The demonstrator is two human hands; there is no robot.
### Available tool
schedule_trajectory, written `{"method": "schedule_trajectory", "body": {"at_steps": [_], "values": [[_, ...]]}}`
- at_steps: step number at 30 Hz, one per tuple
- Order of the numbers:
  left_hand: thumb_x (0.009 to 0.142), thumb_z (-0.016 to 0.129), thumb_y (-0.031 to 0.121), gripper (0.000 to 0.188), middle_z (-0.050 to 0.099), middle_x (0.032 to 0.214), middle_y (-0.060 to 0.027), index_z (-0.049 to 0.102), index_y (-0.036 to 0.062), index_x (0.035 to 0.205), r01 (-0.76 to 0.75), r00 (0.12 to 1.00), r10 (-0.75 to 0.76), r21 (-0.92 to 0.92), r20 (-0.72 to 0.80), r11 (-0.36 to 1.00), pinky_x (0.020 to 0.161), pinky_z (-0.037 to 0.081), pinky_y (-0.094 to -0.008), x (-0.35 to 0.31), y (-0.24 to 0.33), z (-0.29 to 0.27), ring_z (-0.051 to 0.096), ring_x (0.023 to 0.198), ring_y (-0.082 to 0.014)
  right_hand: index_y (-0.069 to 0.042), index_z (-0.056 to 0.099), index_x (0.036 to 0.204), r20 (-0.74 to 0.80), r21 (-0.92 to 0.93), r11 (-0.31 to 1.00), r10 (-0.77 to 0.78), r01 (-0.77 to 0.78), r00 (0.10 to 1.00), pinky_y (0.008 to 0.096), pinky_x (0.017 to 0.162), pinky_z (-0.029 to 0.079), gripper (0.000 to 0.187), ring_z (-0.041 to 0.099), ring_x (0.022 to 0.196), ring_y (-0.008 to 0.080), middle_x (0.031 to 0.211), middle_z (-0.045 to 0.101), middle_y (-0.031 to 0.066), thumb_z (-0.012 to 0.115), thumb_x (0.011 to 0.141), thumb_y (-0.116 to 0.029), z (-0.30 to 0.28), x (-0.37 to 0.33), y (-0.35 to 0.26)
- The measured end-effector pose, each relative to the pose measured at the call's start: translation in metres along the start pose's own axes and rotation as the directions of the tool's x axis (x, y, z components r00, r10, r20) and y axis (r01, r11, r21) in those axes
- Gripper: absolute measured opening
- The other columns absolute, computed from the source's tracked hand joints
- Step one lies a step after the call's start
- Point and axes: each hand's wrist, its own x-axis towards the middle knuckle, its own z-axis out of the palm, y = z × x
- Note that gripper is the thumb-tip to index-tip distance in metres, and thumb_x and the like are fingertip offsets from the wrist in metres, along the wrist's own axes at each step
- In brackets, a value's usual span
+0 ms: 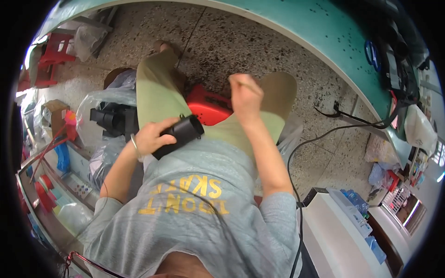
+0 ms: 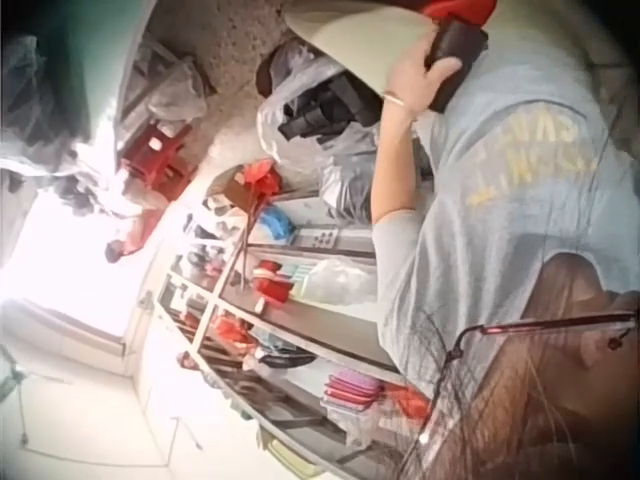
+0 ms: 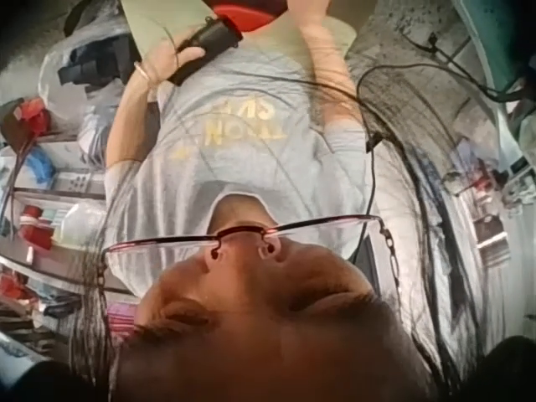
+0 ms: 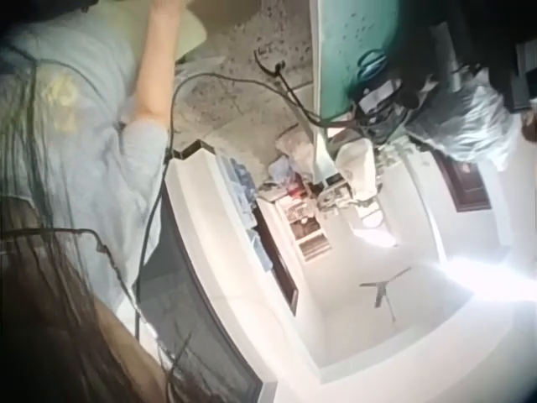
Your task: Brushing dust or residue off black plastic components at a factory workstation.
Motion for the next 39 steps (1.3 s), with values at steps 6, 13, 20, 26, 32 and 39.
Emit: {"method": "schedule_trajectory", "body": {"at_steps": [6,13,20,26,32,39], "values": [[0.070,0.068,-0.003,0.054,0.060,0.103,-0.0094,0.045,0.0003,0.118,0.095,0.965,-0.261,-0.922,-0.007,0.375,0.085,0.048,-0.0336,0.013,-0.012,0.003,0.060,0.094,-0.0200,-0.002,0.062,0.085,0.256,0.433,0.837,0.242,-0.335,0.936,0.0275,0.071,0.047,0.006,0.061,0.070,0.0141,0.079,0.065,0.0056,0.062,0.079,-0.004,-0.004,-0.009,-0.049],[0.069,0.067,-0.007,0.042,0.061,0.099,-0.0075,0.052,0.0020,0.107,-0.068,0.938,-0.294,-0.931,-0.182,0.359,0.084,0.048,-0.0326,0.020,0.013,0.014,0.060,0.091,-0.0176,-0.004,0.065,0.083,0.385,0.303,0.940,0.030,-0.157,0.922,0.0393,0.090,0.039,0.007,0.062,0.078,0.0166,0.080,0.066,0.0039,0.063,0.077,-0.002,-0.005,-0.026,-0.075],[0.068,0.068,-0.008,0.040,0.062,0.097,-0.0056,0.054,0.0020,0.104,-0.106,0.925,-0.304,-0.925,-0.226,0.366,0.083,0.048,-0.0310,0.024,0.010,0.020,0.060,0.090,-0.0164,0.003,0.062,0.087,0.578,0.531,0.523,0.351,-0.666,0.737,0.0223,0.067,0.047,0.007,0.057,0.076,0.0083,0.079,0.062,0.0036,0.059,0.082,-0.001,-0.001,-0.028,-0.076],[0.068,0.067,-0.008,0.040,0.062,0.097,-0.0061,0.053,0.0018,0.105,-0.081,0.928,-0.321,-0.944,-0.188,0.319,0.084,0.048,-0.0318,0.028,0.012,0.022,0.060,0.091,-0.0172,0.001,0.058,0.084,0.478,0.481,0.750,0.208,-0.453,0.853,0.0267,0.059,0.047,0.003,0.059,0.066,0.0118,0.076,0.062,0.0058,0.057,0.083,-0.002,0.011,-0.035,-0.068],[0.068,0.072,0.003,0.049,0.060,0.098,-0.0083,0.049,0.0028,0.111,-0.063,0.965,-0.216,-0.929,-0.150,0.363,0.083,0.048,-0.0355,0.024,0.010,0.010,0.060,0.092,-0.0216,-0.003,0.058,0.082,0.125,0.131,0.921,0.352,-0.367,0.928,0.0265,0.053,0.048,0.007,0.060,0.056,0.0134,0.068,0.062,0.0089,0.057,0.084,-0.009,0.012,-0.006,-0.013],[0.058,0.076,0.000,0.061,0.056,0.084,-0.0046,0.044,0.0050,0.109,-0.055,0.835,-0.236,-0.502,-0.498,0.863,0.074,0.045,-0.0273,0.015,0.014,0.001,0.055,0.082,-0.0136,0.001,0.059,0.085,0.088,0.393,0.885,0.235,-0.250,0.968,0.0206,0.055,0.046,0.005,0.058,0.062,0.0097,0.075,0.062,0.0062,0.061,0.081,-0.001,-0.018,0.018,-0.055]]}}
